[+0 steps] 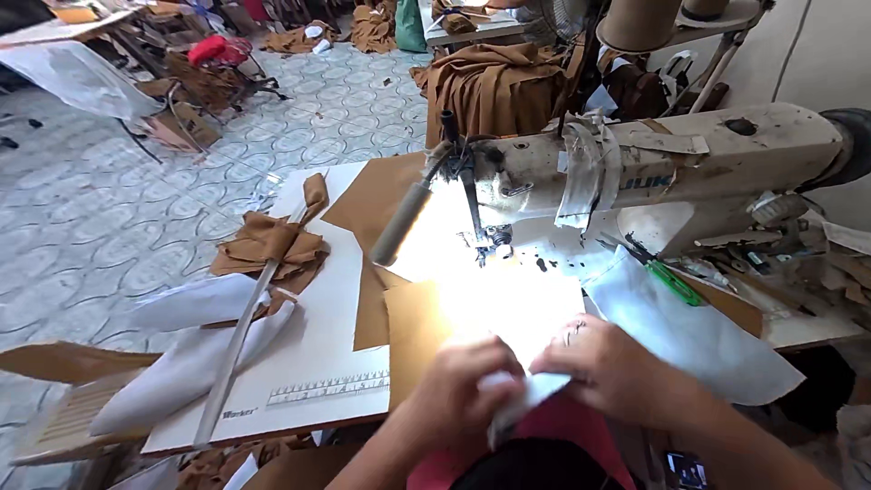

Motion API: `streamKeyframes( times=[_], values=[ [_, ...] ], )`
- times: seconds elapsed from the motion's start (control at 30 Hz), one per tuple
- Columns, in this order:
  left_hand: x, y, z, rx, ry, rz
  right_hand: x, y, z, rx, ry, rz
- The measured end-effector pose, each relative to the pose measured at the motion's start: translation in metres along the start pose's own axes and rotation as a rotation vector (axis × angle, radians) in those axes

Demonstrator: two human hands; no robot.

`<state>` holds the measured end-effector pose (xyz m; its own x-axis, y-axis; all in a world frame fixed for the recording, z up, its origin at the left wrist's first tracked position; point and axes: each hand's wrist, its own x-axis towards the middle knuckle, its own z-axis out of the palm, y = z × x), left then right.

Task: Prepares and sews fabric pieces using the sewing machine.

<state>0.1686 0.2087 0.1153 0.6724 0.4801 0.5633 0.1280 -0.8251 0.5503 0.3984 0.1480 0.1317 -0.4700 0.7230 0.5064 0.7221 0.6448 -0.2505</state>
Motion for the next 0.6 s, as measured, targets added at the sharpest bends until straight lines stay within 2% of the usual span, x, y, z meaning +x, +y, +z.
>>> streamKeyframes(
  times=[0.03, 0.07, 0.13, 0.2, 0.27, 0.37, 0.4, 0.47, 0.57, 0.6],
  values=[
    [0.001, -0.010, -0.005, -0.010, 0.016, -0.148, 0.008, 0.007, -0.006, -0.023, -0.019, 0.067],
    [0.007, -0.022, -0.008, 0.038, -0.001, -0.314, 0.014, 0.018, -0.010, -0.119, 0.033, 0.155],
    [0.024, -0.049, -0.014, 0.179, -0.181, -0.595, 0.021, 0.031, -0.024, -0.327, 0.217, 0.272],
    [0.038, -0.074, -0.010, 0.353, -0.274, -0.690, 0.017, 0.020, -0.041, -0.446, 0.346, 0.242],
    [0.040, -0.094, 0.002, 0.476, -0.245, -0.676, 0.001, -0.006, -0.041, -0.446, 0.276, 0.190],
    [0.037, -0.110, 0.014, 0.519, -0.164, -0.565, -0.026, -0.016, 0.005, -0.212, 0.018, 0.083],
    [0.037, -0.111, 0.015, 0.515, -0.153, -0.533, -0.035, -0.011, 0.021, -0.083, -0.082, 0.094],
    [0.034, -0.113, 0.013, 0.499, -0.152, -0.466, -0.040, 0.001, 0.044, 0.075, -0.118, 0.160],
    [0.016, -0.114, 0.002, 0.467, -0.071, -0.355, -0.034, 0.015, 0.058, 0.044, -0.141, 0.266],
    [0.008, -0.107, -0.006, 0.450, -0.068, -0.395, -0.033, 0.018, 0.062, -0.008, -0.188, 0.293]
  ],
)
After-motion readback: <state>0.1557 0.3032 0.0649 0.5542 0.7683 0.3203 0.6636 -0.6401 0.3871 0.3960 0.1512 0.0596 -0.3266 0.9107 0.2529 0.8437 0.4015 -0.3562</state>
